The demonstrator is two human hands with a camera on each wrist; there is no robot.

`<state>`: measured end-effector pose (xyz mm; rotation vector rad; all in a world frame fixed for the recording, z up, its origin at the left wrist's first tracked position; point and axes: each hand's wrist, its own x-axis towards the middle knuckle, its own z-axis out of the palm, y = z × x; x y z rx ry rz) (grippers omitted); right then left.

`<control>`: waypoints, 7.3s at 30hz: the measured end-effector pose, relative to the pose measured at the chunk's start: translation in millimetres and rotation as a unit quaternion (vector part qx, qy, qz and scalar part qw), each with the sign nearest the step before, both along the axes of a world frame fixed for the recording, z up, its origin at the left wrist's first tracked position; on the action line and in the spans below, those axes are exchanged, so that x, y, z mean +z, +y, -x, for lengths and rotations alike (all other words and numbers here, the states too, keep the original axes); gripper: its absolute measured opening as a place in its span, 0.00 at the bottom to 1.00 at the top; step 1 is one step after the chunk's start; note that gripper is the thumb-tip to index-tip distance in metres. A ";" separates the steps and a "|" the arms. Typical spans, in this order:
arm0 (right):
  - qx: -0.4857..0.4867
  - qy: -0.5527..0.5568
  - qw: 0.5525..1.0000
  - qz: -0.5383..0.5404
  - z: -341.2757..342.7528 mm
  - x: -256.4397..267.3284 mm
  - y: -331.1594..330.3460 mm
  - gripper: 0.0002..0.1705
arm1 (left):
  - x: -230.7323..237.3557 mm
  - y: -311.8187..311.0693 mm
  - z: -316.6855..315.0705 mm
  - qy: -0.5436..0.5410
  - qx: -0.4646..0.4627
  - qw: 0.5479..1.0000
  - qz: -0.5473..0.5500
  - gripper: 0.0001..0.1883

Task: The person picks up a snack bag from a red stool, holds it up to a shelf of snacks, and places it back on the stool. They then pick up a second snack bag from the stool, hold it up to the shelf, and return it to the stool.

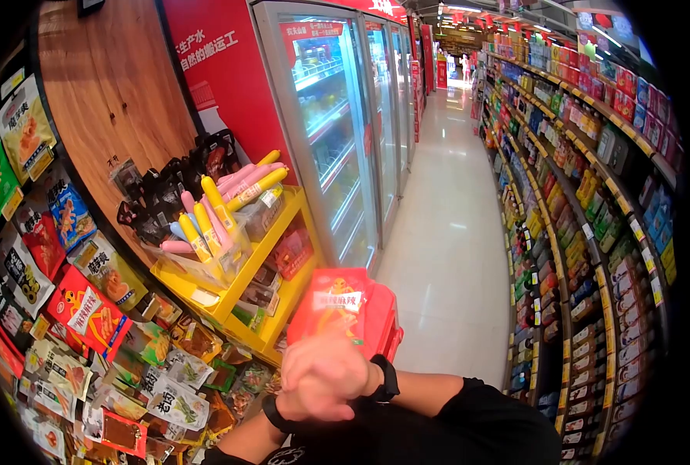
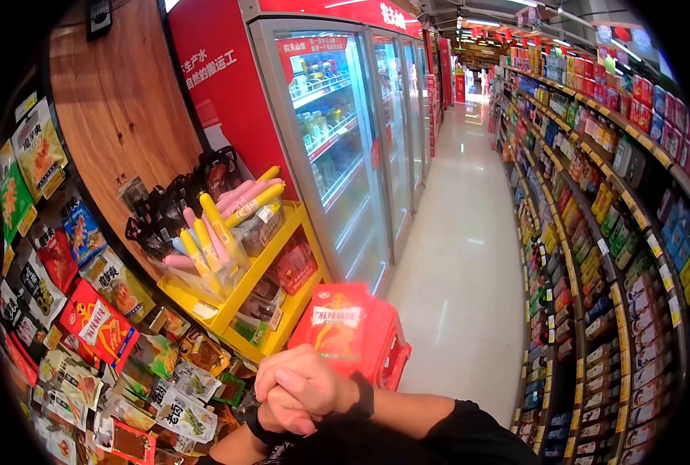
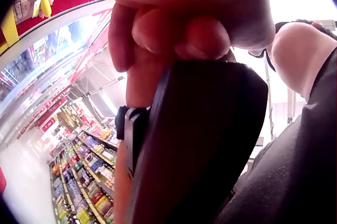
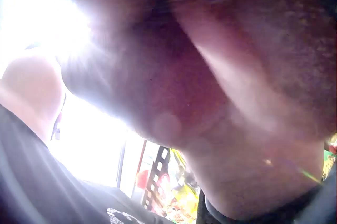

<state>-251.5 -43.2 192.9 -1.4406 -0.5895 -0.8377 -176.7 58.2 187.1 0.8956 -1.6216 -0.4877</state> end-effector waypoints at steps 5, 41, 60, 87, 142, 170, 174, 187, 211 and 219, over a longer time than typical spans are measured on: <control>0.003 -0.010 1.000 -0.003 -2.5 -1.4 -6.1 0.26 | -7.3 -5.0 -3.9 -0.022 0.044 0.999 0.023 0.24; 0.112 0.160 0.959 0.205 -6.2 -23.0 6.3 0.30 | 46.4 4.7 0.4 0.022 0.041 0.975 0.215 0.10; 0.021 0.064 0.995 0.078 17.0 -17.5 0.3 0.10 | 28.0 2.1 -1.2 0.312 -0.095 0.941 0.093 0.37; -0.148 0.038 0.965 0.211 41.2 3.4 -37.3 0.21 | -23.4 -7.8 -31.0 0.092 -0.166 0.959 -0.210 0.29; 0.085 0.346 0.896 0.264 40.0 -47.6 -60.5 0.22 | 9.4 -46.8 -33.6 -0.280 -0.077 0.956 -0.031 0.52; 0.077 0.379 0.918 -0.091 15.5 -46.2 -22.4 0.20 | -21.4 -41.9 -63.1 -0.351 0.094 0.924 0.116 0.18; 0.055 0.396 0.909 0.120 18.5 -24.9 -29.1 0.27 | -8.2 -38.5 -61.3 -0.329 0.031 0.943 0.043 0.19; 0.057 0.399 0.905 0.137 26.2 -59.1 -52.9 0.35 | -13.9 -40.2 -38.9 -0.142 -0.070 0.987 -0.022 0.26; 0.143 0.246 0.929 -0.236 41.1 -113.5 -37.4 0.47 | -29.1 -31.8 -27.2 0.143 -0.100 0.909 -0.378 0.30; 0.276 0.168 0.902 -0.287 38.0 -138.6 -43.7 0.48 | -45.8 -34.2 -28.6 0.133 -0.086 0.909 -0.385 0.29</control>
